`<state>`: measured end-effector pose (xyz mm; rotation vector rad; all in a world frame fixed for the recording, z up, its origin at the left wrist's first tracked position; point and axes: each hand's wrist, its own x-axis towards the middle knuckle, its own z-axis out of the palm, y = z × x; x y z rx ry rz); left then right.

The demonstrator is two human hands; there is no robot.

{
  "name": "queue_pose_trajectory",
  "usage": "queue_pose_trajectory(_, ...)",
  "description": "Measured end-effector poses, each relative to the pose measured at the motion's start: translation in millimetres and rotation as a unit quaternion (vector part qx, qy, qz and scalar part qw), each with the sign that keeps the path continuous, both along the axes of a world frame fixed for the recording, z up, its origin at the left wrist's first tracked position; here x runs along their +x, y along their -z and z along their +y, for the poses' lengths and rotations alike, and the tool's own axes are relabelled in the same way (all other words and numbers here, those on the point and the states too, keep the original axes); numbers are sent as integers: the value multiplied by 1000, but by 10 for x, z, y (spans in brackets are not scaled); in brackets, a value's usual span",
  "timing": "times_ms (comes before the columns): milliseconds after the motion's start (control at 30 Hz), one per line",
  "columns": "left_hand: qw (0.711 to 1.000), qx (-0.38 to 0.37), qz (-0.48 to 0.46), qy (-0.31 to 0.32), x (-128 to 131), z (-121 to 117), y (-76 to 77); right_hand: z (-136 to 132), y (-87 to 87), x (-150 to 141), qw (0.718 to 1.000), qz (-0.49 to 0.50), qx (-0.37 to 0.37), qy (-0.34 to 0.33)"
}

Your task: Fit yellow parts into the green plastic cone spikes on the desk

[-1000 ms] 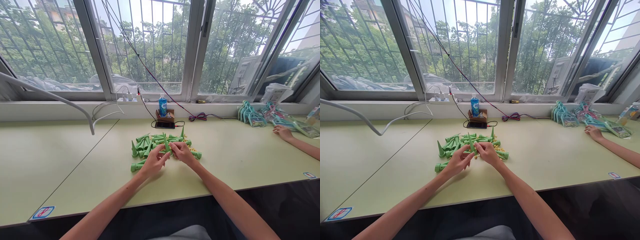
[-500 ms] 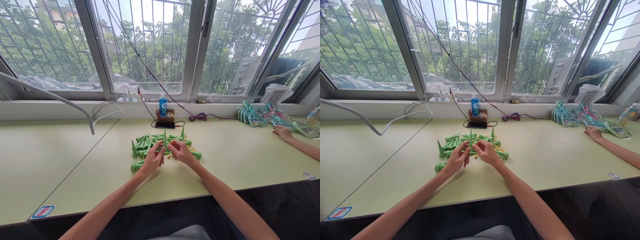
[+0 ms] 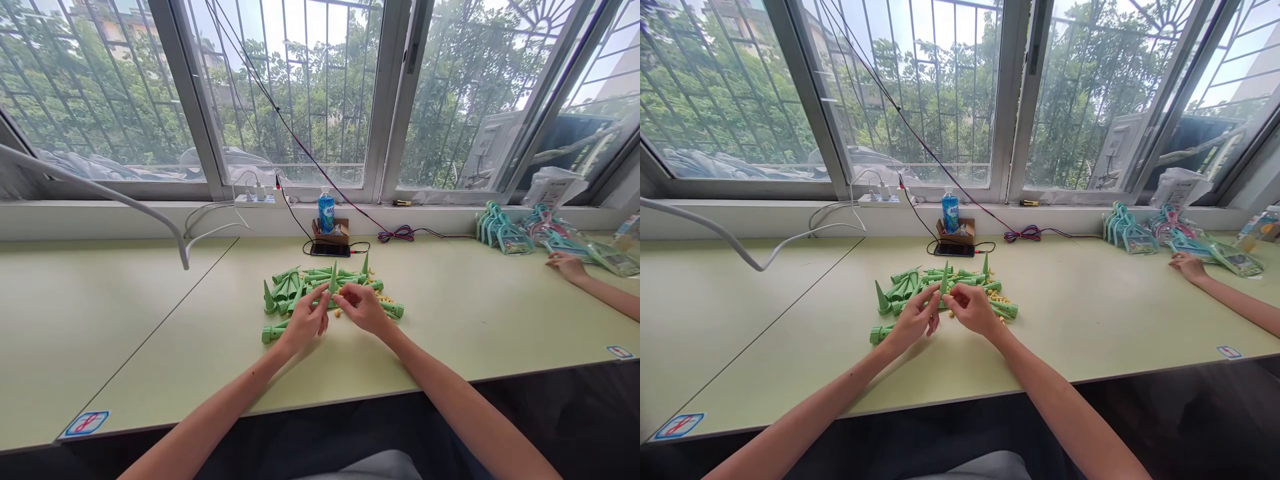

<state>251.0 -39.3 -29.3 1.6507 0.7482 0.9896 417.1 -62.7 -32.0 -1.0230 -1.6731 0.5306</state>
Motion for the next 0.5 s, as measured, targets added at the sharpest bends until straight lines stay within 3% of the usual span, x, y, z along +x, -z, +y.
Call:
queue_pose_trajectory(233,994,-49,-20,92,-40,-12,-50,-66,-10,-59,995,-65,72,15)
queue_pose_trajectory(500,987,-88,-18,133,-75,-51,-78,-53,63,-82,989,-86,122,18)
